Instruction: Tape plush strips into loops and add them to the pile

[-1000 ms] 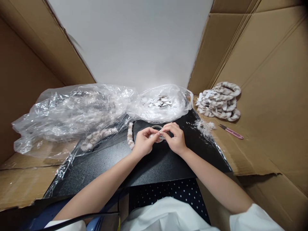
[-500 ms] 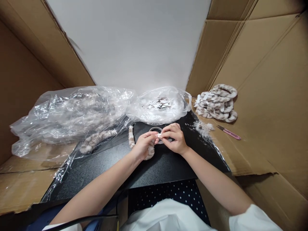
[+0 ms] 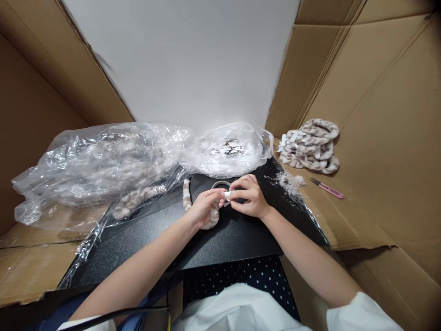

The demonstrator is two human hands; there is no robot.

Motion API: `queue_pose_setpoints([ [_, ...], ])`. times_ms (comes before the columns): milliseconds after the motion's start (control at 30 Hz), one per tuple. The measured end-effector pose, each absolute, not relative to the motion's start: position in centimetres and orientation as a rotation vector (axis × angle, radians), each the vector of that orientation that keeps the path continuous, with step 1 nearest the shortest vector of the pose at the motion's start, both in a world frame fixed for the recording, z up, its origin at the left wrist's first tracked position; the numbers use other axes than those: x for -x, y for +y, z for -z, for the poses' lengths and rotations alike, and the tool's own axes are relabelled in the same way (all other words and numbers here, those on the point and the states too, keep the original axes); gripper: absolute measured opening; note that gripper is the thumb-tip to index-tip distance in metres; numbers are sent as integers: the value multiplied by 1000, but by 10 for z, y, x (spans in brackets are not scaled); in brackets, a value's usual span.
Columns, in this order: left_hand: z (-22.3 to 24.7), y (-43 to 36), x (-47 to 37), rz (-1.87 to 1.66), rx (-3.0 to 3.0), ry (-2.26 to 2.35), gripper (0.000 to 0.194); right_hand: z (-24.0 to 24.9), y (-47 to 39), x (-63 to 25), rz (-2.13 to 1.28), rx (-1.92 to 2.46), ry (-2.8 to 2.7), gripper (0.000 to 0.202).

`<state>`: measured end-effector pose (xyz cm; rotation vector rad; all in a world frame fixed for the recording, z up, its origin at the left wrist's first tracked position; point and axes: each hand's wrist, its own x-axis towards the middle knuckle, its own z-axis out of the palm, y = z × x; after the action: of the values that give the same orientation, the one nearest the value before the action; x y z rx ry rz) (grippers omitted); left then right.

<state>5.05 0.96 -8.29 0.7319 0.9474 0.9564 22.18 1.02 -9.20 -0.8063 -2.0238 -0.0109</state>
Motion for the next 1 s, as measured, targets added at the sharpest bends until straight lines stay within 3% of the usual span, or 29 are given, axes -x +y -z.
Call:
queue_pose_setpoints([
  [267,86,14,-45,-835,-818,886,22,96,14,-223,-9,690,-2034,12],
  [400,86,15,-46,-870,-834,938,30,98,14,-222,-236,718,-2011,9],
  [567,87,15,-47,-1039,-883,1003,39,98,14,-221,-752,892,-1775,41],
  [733,87,10,-45,-1069,-1071,1010,33,95,12,-217,-882,884,-1699,13],
  [1000,81,8,-43,-984,-1306,1025,34,100,18,-214,-1445,800,-1380,19],
])
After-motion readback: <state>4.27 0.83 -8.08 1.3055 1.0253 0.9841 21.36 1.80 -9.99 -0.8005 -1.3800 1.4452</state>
